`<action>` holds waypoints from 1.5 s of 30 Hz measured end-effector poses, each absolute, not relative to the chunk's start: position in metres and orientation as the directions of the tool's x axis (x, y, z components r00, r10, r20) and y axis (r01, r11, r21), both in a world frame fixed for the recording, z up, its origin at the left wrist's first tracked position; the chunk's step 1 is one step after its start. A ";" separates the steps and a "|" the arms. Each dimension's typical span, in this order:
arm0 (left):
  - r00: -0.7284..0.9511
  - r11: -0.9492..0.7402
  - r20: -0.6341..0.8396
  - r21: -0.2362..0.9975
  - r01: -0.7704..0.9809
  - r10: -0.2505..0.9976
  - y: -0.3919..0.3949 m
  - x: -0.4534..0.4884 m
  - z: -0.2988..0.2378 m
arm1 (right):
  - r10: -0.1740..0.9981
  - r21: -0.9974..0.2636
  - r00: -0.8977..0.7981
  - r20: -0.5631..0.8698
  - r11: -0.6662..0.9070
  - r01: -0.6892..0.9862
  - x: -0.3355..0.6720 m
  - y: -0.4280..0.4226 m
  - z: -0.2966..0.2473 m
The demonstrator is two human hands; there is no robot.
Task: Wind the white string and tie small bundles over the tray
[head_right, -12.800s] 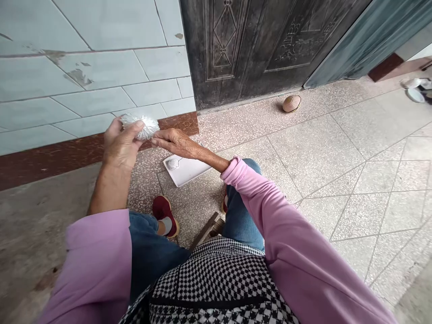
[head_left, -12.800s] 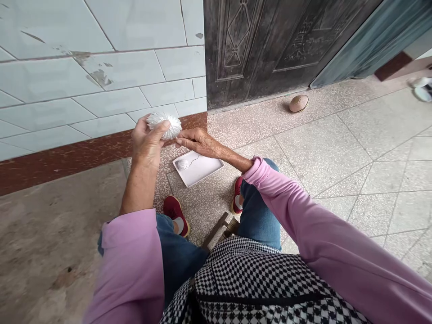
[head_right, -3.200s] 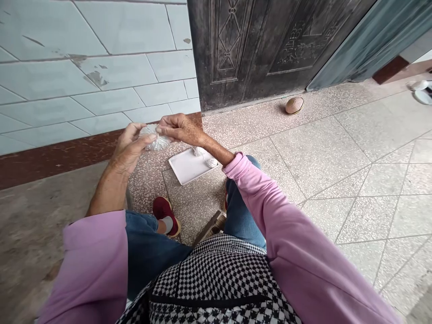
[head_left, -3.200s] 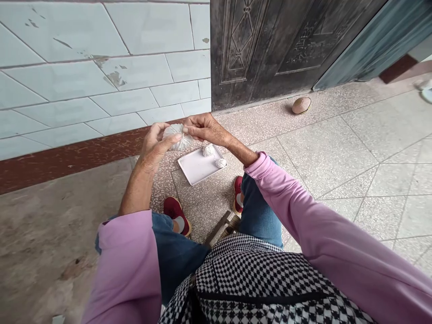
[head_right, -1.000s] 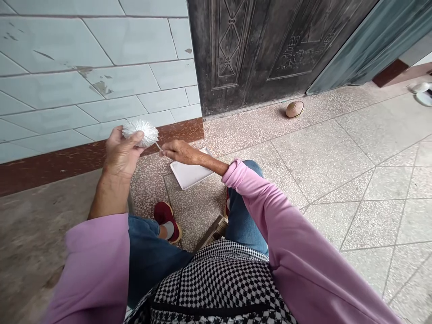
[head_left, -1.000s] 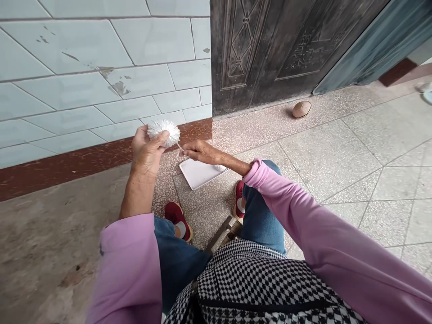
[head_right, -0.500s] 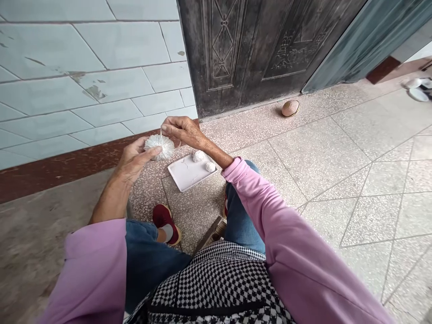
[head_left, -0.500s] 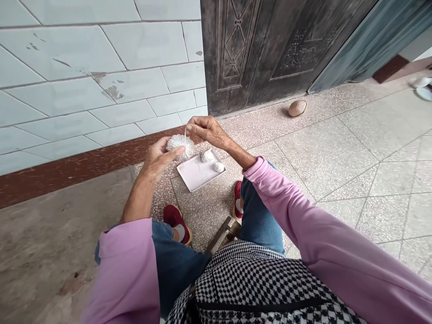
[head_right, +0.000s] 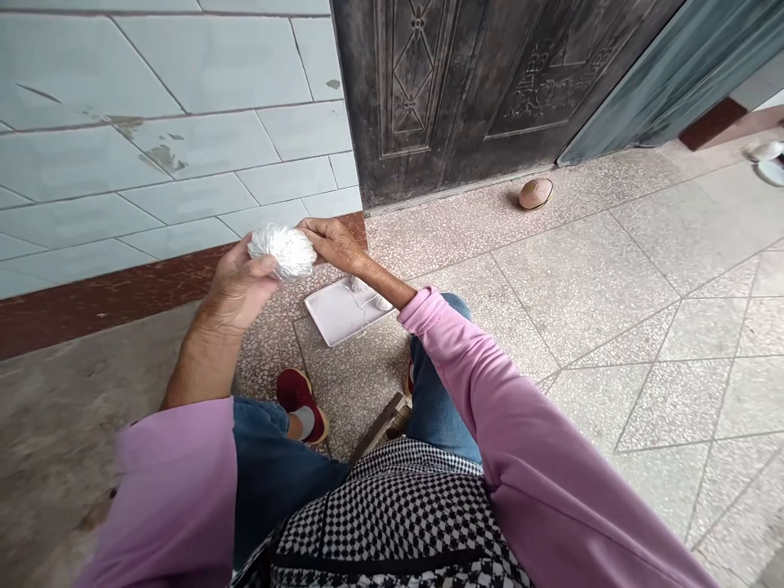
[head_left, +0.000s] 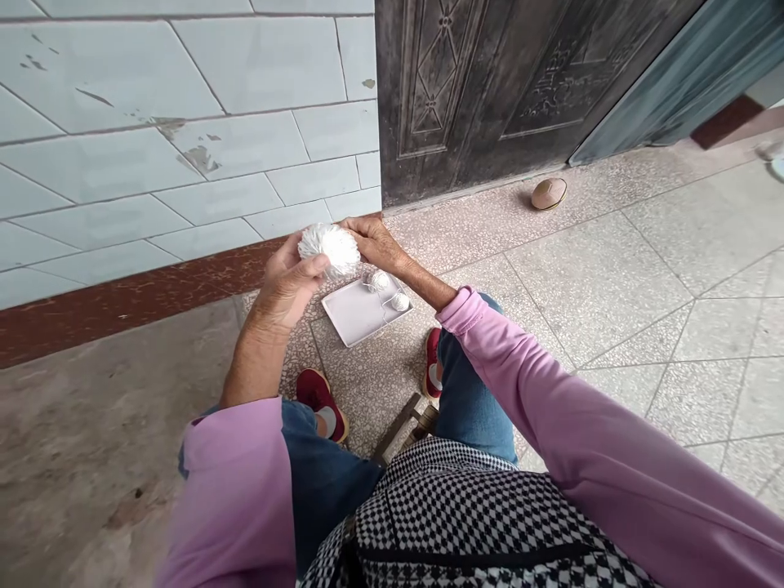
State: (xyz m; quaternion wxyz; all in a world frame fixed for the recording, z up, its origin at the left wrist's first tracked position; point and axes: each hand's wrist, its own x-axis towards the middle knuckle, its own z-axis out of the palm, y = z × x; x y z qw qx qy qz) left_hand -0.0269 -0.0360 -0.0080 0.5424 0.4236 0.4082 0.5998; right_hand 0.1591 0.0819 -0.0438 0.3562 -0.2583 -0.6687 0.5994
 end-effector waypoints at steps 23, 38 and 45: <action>-0.187 -0.031 0.029 1.000 -0.004 0.982 -0.031 -0.042 -0.022 | 0.704 -0.977 -0.681 0.203 0.196 -0.088 0.184 0.061 0.005; 0.059 0.047 -0.032 0.961 -0.273 0.998 -0.048 -0.030 0.009 | 0.771 -0.993 -0.626 0.117 0.081 -0.086 0.170 0.075 -0.021; -0.100 -0.099 0.072 0.950 -0.295 0.992 -0.030 -0.026 0.002 | 0.789 -0.980 -0.605 0.108 0.186 0.068 0.164 0.063 -0.022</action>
